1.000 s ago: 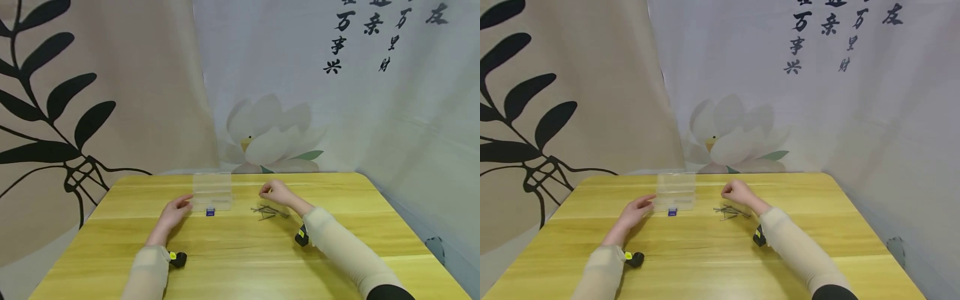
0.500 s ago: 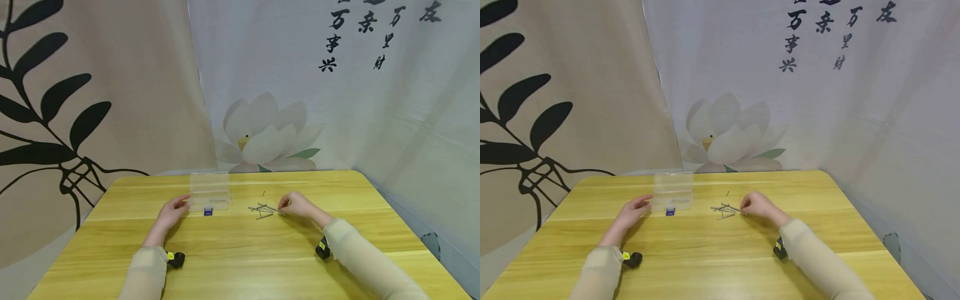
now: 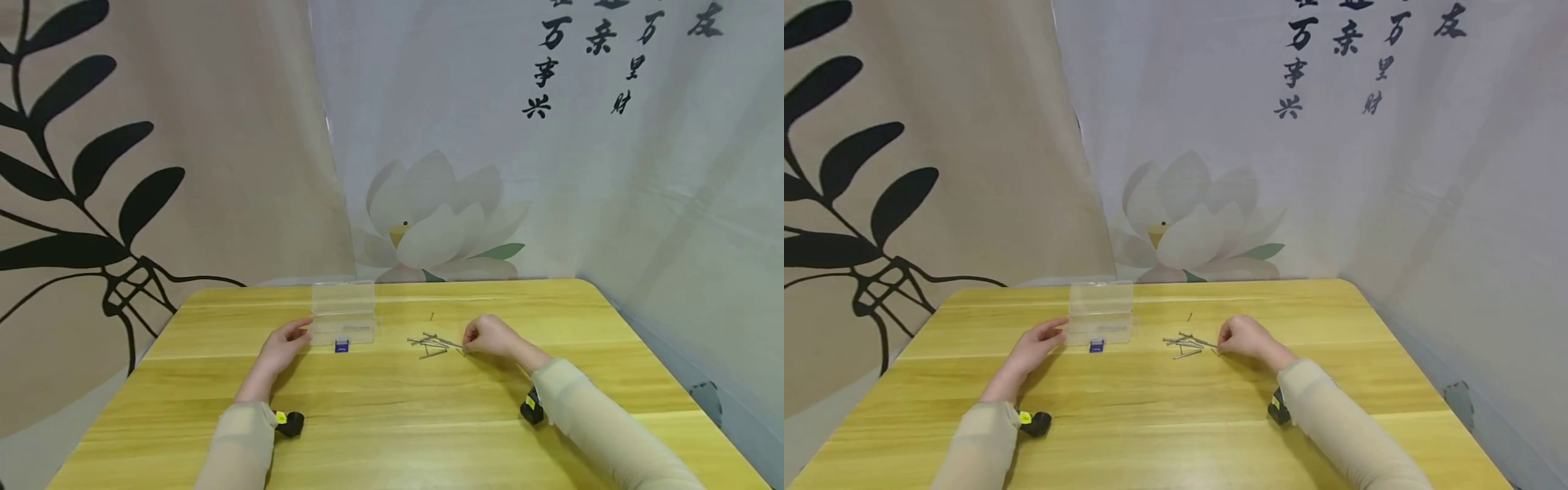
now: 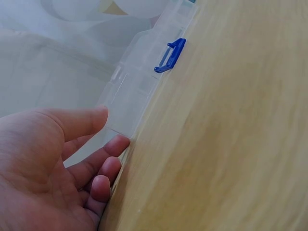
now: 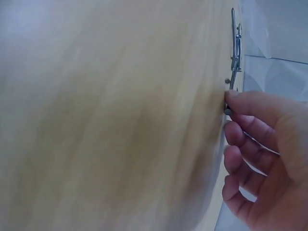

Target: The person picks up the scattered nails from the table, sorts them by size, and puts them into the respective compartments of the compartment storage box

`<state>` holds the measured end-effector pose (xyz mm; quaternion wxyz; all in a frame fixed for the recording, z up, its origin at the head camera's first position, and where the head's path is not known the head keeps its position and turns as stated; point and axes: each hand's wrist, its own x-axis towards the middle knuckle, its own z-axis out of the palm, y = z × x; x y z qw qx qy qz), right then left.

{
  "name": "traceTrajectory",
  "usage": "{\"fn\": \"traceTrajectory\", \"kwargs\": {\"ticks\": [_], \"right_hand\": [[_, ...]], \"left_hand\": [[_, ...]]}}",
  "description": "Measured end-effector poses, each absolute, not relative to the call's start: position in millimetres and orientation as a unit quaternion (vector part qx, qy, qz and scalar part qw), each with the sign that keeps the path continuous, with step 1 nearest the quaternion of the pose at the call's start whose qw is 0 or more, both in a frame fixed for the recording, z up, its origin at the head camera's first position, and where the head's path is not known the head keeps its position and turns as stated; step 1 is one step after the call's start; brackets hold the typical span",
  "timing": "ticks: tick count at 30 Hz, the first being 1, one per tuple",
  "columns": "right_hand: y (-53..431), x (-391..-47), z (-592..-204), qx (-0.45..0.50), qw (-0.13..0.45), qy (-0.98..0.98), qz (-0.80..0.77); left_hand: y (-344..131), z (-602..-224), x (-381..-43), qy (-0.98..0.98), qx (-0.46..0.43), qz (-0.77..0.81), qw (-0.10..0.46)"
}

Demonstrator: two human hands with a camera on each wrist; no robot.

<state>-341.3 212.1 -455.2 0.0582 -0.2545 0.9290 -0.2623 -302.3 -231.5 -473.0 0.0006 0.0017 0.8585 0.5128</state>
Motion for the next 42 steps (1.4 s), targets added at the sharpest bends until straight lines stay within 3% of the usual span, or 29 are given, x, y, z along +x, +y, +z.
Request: {"fn": "traceTrajectory", "kwargs": {"ticks": [29,42], "right_hand": [[208,-375,-450,-0.294,0.152,0.903,-0.275],[212,-384,-440,-0.313,0.143,0.891,-0.296]], "left_hand": [[-230,-473,-300,0.854,-0.016,0.521,-0.018],[-229,-474,-300,0.857,-0.007,0.514,-0.032]]}}
